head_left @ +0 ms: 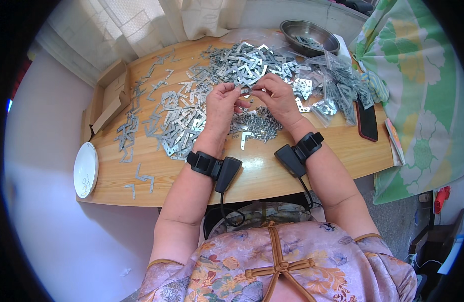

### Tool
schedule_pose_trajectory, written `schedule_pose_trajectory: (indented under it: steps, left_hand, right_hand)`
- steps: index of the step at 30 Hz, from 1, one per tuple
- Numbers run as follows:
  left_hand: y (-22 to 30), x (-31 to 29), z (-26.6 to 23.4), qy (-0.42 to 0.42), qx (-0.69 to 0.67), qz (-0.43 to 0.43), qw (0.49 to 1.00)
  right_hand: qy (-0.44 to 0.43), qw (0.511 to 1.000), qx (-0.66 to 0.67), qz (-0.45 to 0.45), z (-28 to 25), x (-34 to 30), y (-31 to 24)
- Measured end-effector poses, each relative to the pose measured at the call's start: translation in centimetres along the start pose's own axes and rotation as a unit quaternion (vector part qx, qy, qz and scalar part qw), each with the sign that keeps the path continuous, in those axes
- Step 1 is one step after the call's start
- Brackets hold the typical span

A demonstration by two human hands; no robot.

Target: Inspecting and sorting a large quantity of small L-shaped metal brackets on a wooden table.

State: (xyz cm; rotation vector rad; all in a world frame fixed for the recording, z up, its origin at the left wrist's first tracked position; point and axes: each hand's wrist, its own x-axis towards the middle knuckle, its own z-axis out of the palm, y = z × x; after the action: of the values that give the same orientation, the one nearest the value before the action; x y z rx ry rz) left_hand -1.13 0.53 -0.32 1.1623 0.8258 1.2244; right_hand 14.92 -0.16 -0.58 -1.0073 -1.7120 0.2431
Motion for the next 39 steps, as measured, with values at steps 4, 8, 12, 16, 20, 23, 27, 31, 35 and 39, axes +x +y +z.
schedule_pose_trajectory:
  steps: [4, 8, 12, 16, 20, 23, 27, 31, 35, 39]
  left_hand:
    - [-0.17, 0.06, 0.03, -0.001, -0.002, 0.000, 1.000]
    - [-0.22, 0.11, -0.08, -0.009, 0.003, 0.004, 1.000]
    - [-0.16, 0.07, -0.01, -0.011, 0.010, 0.004, 1.000]
    - [-0.18, 0.03, -0.02, -0.016, 0.005, 0.009, 1.000]
    - [-0.18, 0.02, 0.03, -0.008, 0.011, 0.010, 1.000]
    - [-0.01, -0.11, 0.15, -0.003, 0.016, 0.009, 1.000]
    - [0.01, -0.06, 0.09, 0.001, 0.010, 0.007, 1.000]
    - [-0.05, 0.05, -0.05, -0.001, -0.006, 0.002, 1.000]
    - [-0.14, 0.07, -0.16, 0.004, -0.017, 0.001, 1.000]
    - [-0.09, 0.07, -0.17, 0.012, -0.020, 0.001, 1.000]
  right_hand:
    - [0.000, 1.000, -0.005, -0.003, 0.00, -0.04, 0.11]
    - [0.000, 1.000, -0.016, -0.015, 0.11, -0.04, 0.25]
    - [-0.001, 0.999, -0.038, -0.025, 0.06, -0.03, 0.29]
    - [0.006, 0.996, -0.064, -0.063, -0.02, 0.08, 0.35]
    - [-0.002, 0.992, -0.091, -0.093, -0.18, 0.23, 0.23]
    - [-0.006, 0.990, -0.098, -0.099, -0.24, 0.28, 0.09]
    - [-0.002, 0.992, -0.092, -0.089, -0.15, 0.19, 0.15]
    - [0.002, 0.994, -0.074, -0.081, -0.13, 0.13, 0.13]
    - [-0.006, 0.996, -0.057, -0.065, -0.16, 0.07, -0.01]
    - [-0.006, 0.997, -0.053, -0.064, -0.18, 0.05, 0.08]
